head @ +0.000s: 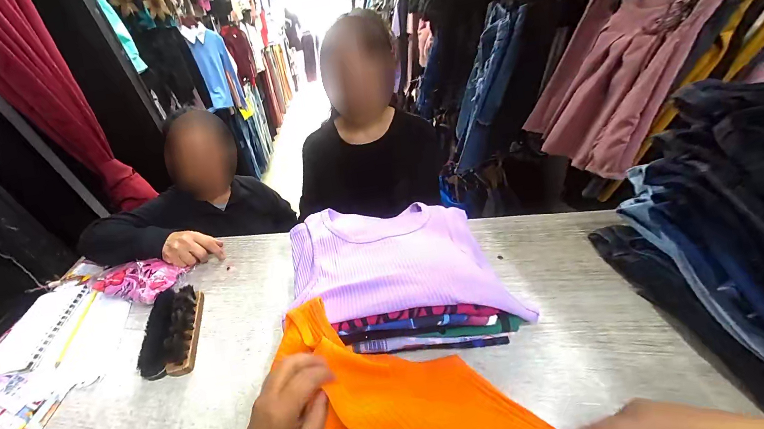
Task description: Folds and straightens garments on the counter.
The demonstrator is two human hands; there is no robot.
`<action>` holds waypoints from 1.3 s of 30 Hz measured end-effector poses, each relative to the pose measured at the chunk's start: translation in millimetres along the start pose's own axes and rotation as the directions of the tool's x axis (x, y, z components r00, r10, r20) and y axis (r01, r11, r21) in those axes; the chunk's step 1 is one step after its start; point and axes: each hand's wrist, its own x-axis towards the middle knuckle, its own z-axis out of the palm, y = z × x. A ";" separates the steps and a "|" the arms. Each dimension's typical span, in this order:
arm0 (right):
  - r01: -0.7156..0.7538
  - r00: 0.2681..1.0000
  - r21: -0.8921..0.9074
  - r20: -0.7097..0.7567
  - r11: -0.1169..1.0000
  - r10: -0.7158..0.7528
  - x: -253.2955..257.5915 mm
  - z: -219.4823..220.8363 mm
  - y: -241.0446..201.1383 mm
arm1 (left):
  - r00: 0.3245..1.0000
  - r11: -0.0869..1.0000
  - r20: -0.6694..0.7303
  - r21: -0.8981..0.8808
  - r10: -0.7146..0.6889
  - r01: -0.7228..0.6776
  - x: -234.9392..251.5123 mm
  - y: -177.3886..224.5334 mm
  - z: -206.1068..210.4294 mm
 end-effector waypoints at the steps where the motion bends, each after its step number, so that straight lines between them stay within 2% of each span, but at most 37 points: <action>1: 0.028 0.997 -0.017 -0.073 0.999 -0.029 5.5 -3.2 -4.0 | 0.996 0.994 -0.030 0.064 -0.082 0.084 -2.7 0.3 -1.8; 3: -0.036 0.946 -0.152 -0.324 0.988 -0.015 27.5 -0.7 -3.0 | 0.963 0.950 -0.060 0.157 -0.262 0.268 -6.3 -3.3 -4.2; 5: -0.280 0.841 -0.307 -0.536 0.910 0.078 56.7 8.1 8.1 | 0.887 0.866 -0.056 0.198 -0.459 0.460 -11.9 -6.8 -4.2; 7: -0.444 0.813 -0.323 -0.537 0.836 0.223 76.8 14.8 13.2 | 0.814 0.791 -0.027 0.219 -0.580 0.571 -14.7 -4.7 -3.4; 8: -0.450 0.823 -0.333 -0.515 0.829 0.239 83.0 19.2 13.1 | 0.804 0.785 -0.019 0.206 -0.594 0.585 -15.0 -2.8 -2.2; 9: -0.385 0.845 -0.370 -0.508 0.845 0.163 86.0 24.4 15.2 | 0.806 0.795 -0.006 0.159 -0.592 0.585 -15.0 -0.5 -1.2; 10: -0.272 0.856 -0.409 -0.516 0.871 0.025 86.8 29.6 20.2 | 0.809 0.807 0.014 0.080 -0.588 0.585 -15.3 2.8 -0.8; 11: -0.172 0.848 -0.416 -0.524 0.893 -0.081 85.4 31.8 24.1 | 0.814 0.814 0.030 -0.009 -0.580 0.580 -16.9 4.5 -1.4; 12: -0.106 0.831 -0.372 -0.542 0.922 -0.123 81.8 30.2 24.9 | 0.823 0.815 0.033 -0.123 -0.567 0.567 -18.2 4.2 -3.1; 14: -0.020 0.779 -0.138 -0.623 0.990 -0.072 70.5 21.8 19.1 | 0.835 0.757 0.020 -0.410 -0.550 0.508 -15.5 5.6 -12.5; 16: 0.118 0.708 0.172 -0.705 0.978 0.039 59.4 13.3 6.2 | 0.833 0.635 -0.010 -0.652 -0.553 0.413 -7.0 8.8 -24.4; 18: 0.294 0.641 0.394 -0.757 0.871 0.126 53.8 8.0 -8.3 | 0.827 0.462 -0.009 -0.833 -0.562 0.305 8.1 12.7 -34.0; 20: 0.406 0.633 0.494 -0.759 0.769 0.153 51.1 4.6 -19.7 | 0.851 0.206 0.036 -0.964 -0.524 0.167 23.8 14.0 -37.2; 21: 0.452 0.637 0.533 -0.754 0.716 0.159 50.8 3.7 -24.3 | 0.861 0.057 0.050 -0.994 -0.506 0.091 30.9 15.7 -34.0; 22: 0.502 0.643 0.569 -0.749 0.651 0.159 50.9 3.6 -29.3 | 0.856 -0.042 0.047 -0.999 -0.514 0.030 37.4 20.5 -27.1; 23: 0.555 0.650 0.604 -0.744 0.573 0.154 50.8 4.6 -34.3 | 0.829 -0.067 0.061 -0.997 -0.557 0.028 40.1 28.2 -17.7; 25: 0.634 0.652 0.644 -0.743 0.429 0.151 50.6 6.6 -42.4 | 0.718 -0.096 0.167 -0.986 -0.676 0.139 31.6 49.7 7.9; 26: 0.654 0.636 0.644 -0.752 0.396 0.172 51.0 7.0 -45.8 | 0.722 -0.158 0.268 -0.963 -0.638 0.219 18.4 53.3 21.3; 27: 0.666 0.620 0.637 -0.762 0.389 0.187 51.3 7.4 -47.1 | 0.772 -0.224 0.378 -0.926 -0.511 0.304 4.9 53.0 29.6; 28: 0.671 0.598 0.623 -0.775 0.402 0.204 51.6 8.2 -46.7 | 0.812 -0.227 0.454 -0.890 -0.368 0.395 -0.2 56.4 27.7; 29: 0.676 0.578 0.611 -0.786 0.412 0.220 51.1 8.9 -45.1 | 0.796 -0.193 0.507 -0.862 -0.332 0.469 9.4 74.4 12.1; 30: 0.687 0.559 0.599 -0.797 0.411 0.227 49.2 9.3 -43.7 | 0.716 -0.102 0.554 -0.815 -0.425 0.570 36.1 107.5 -13.8; 31: 0.700 0.540 0.582 -0.810 0.413 0.228 46.4 8.0 -44.6 | 0.615 -0.060 0.557 -0.766 -0.558 0.640 63.7 134.8 -35.5; 32: 0.712 0.517 0.561 -0.826 0.422 0.226 43.1 4.8 -47.7 | 0.546 -0.038 0.506 -0.756 -0.667 0.654 81.4 148.3 -48.7; 34: 0.745 0.463 0.504 -0.862 0.437 0.206 39.0 -0.9 -54.5 | 0.497 0.025 0.280 -0.852 -0.821 0.522 89.2 150.1 -58.0; 35: 0.764 0.452 0.481 -0.874 0.431 0.175 38.5 -1.6 -56.8 | 0.515 0.070 0.138 -0.929 -0.846 0.364 84.3 146.3 -56.2; 36: 0.778 0.448 0.465 -0.882 0.422 0.147 39.4 -1.2 -59.5 | 0.620 0.106 0.021 -0.980 -0.785 0.167 70.8 136.2 -49.2; 37: 0.787 0.440 0.452 -0.888 0.420 0.132 41.1 0.1 -62.8 | 0.818 0.142 -0.079 -0.990 -0.570 0.004 50.5 104.4 -31.4; 38: 0.779 0.427 0.439 -0.894 0.448 0.133 43.2 1.9 -66.4 | 0.944 0.130 -0.080 -0.991 -0.321 -0.040 33.1 70.3 -13.9; 39: 0.762 0.409 0.421 -0.902 0.493 0.138 45.4 3.1 -69.5 | 0.982 0.139 -0.022 -0.990 -0.189 0.004 24.0 52.0 -3.5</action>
